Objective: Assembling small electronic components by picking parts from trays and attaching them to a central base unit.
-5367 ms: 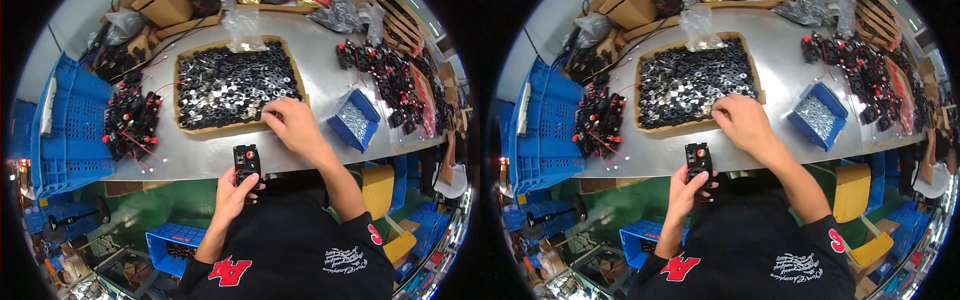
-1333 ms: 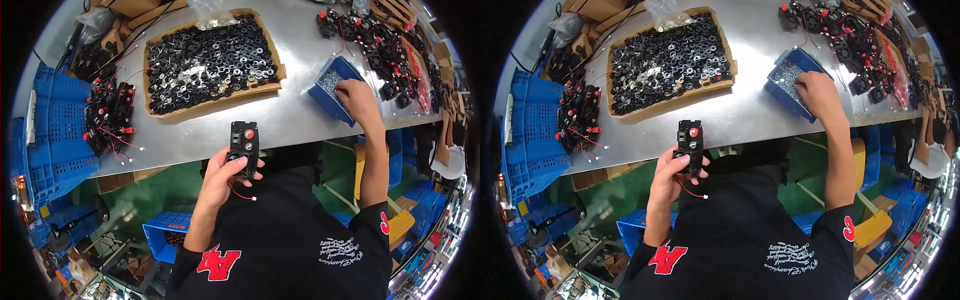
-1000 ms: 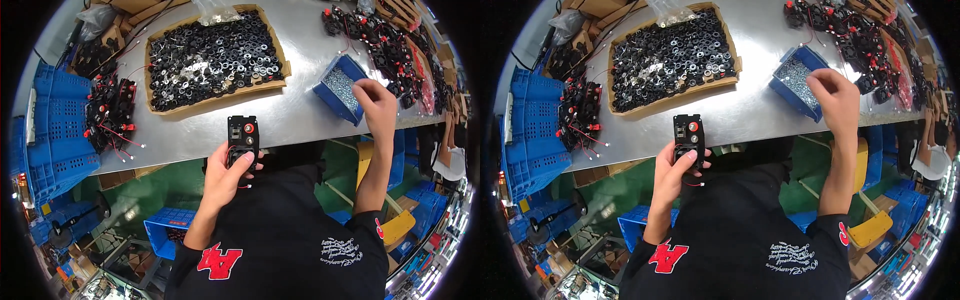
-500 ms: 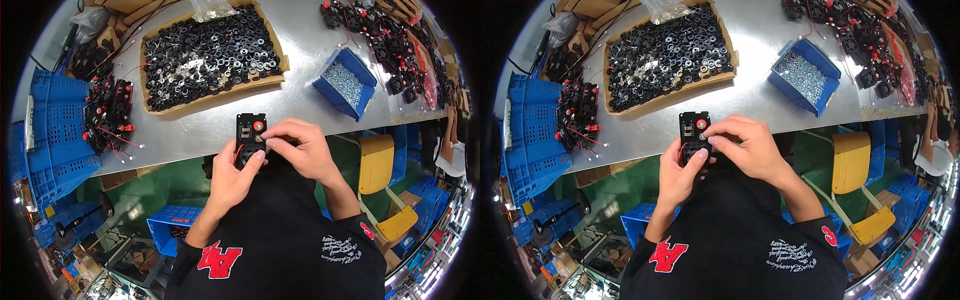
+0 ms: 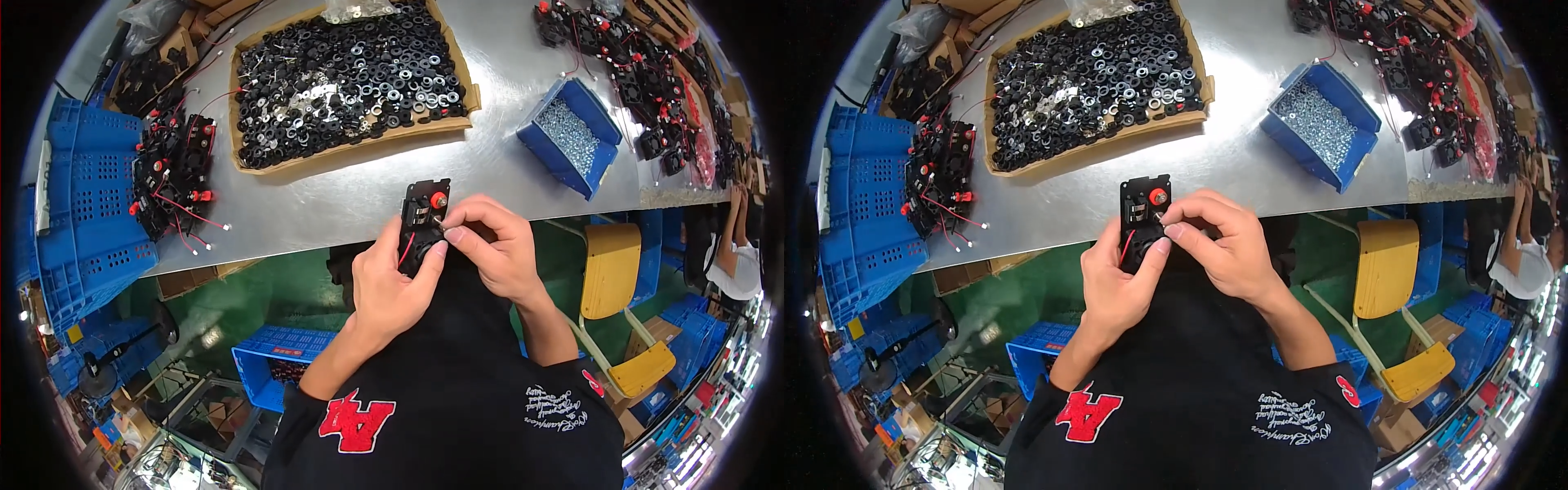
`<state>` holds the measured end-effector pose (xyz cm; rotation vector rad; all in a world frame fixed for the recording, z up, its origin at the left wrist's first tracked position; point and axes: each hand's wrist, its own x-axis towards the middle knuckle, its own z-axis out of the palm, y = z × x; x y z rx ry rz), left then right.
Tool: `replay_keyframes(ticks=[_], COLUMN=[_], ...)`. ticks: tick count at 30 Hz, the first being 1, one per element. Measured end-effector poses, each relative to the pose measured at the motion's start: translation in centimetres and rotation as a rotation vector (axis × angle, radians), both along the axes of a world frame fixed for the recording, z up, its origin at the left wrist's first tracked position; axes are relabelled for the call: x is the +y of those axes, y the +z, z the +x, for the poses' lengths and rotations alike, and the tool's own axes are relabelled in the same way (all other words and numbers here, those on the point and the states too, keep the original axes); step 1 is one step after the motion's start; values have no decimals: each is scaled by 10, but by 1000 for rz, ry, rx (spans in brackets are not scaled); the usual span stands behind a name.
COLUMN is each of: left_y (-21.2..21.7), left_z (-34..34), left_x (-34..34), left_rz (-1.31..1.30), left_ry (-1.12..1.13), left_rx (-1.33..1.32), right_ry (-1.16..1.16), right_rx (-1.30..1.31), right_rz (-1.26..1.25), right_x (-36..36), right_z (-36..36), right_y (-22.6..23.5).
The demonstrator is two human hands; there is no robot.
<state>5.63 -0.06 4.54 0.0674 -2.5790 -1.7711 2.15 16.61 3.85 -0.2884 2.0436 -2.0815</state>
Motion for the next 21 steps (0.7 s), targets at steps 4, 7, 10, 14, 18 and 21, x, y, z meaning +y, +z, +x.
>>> replay_keyframes(ticks=[4, 7, 10, 14, 18, 21], left_y=[1, -3, -6, -8, -10, -13], left_z=[-1, -1, -1, -3, -3, -6], left_x=[3, 4, 5, 6, 8, 11], left_rz=[-74, -150, -142, -169, -246, -211], left_ry=[46, 20, 36, 14, 21, 37], left_rx=[147, 188, 251, 291, 309, 334], right_ry=[-12, -60, -69, -123, -256, -258], right_rx=[-163, -337, -438, -472, -211, -114], right_rz=[-150, -322, -412, -525, -292, -214], right_x=[-7, -8, -8, -9, -18, -18], right_z=[2, 2, 3, 6, 16, 16], right_y=[1, -5, -11, -18, -14, -15])
